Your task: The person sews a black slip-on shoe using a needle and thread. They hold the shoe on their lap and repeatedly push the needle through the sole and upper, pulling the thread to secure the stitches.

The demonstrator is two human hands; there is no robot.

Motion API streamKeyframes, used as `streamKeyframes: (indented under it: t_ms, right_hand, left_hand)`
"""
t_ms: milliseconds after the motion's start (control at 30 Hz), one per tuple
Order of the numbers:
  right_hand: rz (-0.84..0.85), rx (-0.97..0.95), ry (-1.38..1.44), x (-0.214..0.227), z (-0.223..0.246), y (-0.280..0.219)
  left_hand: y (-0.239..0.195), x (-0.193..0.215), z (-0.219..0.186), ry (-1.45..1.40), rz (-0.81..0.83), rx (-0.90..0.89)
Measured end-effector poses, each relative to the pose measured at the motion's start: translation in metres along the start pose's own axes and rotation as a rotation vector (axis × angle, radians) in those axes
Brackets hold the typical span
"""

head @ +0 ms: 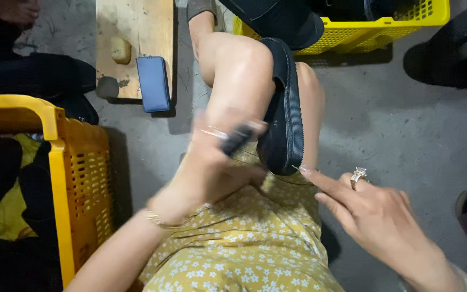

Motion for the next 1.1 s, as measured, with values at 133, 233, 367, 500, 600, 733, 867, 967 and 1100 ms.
streamKeyframes:
  t_ms: [133,233,367,500,600,733,867,967,1100]
  right_hand:
    - [0.008,0.050,-0.010,0.000,0.006,0.004]
    - [0.039,0.004,-0.017,-0.003,0.003,0.003]
    - [-0.028,0.002,-0.114,0.001,0.003,0.000]
    - [-0.059,0.009,-0.185,0.002,0.003,-0.001]
    - [-0.036,-0.021,-0.195,0.001,0.001,-0.001]
    - [-0.100,-0.053,-0.286,0.012,0.012,-0.004]
    - [-0.103,-0.108,-0.338,0.006,0.009,-0.003]
    - [-0.056,-0.051,0.013,-0.012,-0.004,0.008]
    - [-0.103,0.012,0.337,-0.028,-0.018,0.013]
  left_hand:
    - [-0.010,-0.062,0.012,0.436,0.215,-0.220]
    - [-0.006,-0.063,0.016,0.510,0.162,-0.235]
    - [-0.004,-0.063,0.016,0.551,0.184,-0.243]
    - [-0.001,-0.065,0.016,0.615,0.191,-0.246]
    - [0.001,-0.065,0.015,0.608,0.187,-0.244]
    - [0.002,-0.071,0.017,0.661,0.199,-0.234]
    - [0.005,-0.075,0.017,0.655,0.178,-0.226]
    - [0.008,-0.079,0.023,0.655,0.208,-0.203]
    - [0.009,-0.082,0.026,0.686,0.195,-0.198]
Point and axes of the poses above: each hand's wrist, its own y-axis towards the middle knuckle, its own x-axis out of the back of the hand, z = x × y, the point moved 9 cm from there along y, towards the middle knuckle, and after that the axes turned 6 degrees about -x, right-handed, at the moved point
